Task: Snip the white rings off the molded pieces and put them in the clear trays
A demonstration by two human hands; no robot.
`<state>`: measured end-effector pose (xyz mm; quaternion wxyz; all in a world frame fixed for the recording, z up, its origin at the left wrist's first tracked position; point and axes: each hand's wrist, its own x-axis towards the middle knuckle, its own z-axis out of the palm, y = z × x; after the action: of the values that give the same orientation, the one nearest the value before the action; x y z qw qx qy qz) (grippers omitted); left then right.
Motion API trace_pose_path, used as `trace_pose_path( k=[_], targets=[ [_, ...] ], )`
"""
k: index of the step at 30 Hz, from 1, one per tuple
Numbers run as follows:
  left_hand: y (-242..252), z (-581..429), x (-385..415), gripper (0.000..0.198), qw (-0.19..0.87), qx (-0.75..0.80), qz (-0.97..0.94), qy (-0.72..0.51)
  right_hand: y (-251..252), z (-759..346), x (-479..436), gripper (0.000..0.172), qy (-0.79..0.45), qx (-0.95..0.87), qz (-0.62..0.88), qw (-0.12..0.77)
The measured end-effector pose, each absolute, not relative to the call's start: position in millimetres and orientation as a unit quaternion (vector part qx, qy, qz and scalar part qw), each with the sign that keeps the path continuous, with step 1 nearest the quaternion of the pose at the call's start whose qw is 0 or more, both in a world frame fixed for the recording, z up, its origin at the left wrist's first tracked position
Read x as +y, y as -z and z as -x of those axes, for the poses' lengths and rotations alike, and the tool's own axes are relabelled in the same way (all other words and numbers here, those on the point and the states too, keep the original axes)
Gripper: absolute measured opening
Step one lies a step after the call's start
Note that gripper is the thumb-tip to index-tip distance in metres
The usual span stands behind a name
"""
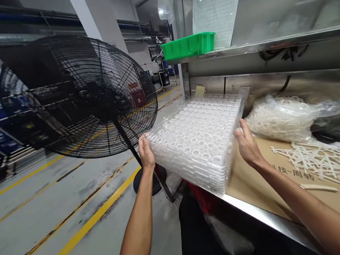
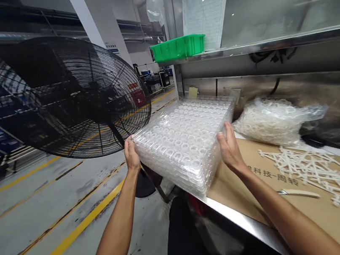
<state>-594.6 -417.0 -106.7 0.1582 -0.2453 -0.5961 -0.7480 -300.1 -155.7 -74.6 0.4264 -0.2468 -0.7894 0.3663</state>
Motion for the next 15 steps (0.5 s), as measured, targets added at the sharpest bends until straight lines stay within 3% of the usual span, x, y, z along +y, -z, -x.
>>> trace_pose_path(
  k=[15],
  targets=[
    [124.7,600.2,-415.5,0.061,0.187,-0.627,0.215,0.724,76.6,306.6,-156.7,0.075,-0.376,-0.78,0.235,0.442]
  ],
)
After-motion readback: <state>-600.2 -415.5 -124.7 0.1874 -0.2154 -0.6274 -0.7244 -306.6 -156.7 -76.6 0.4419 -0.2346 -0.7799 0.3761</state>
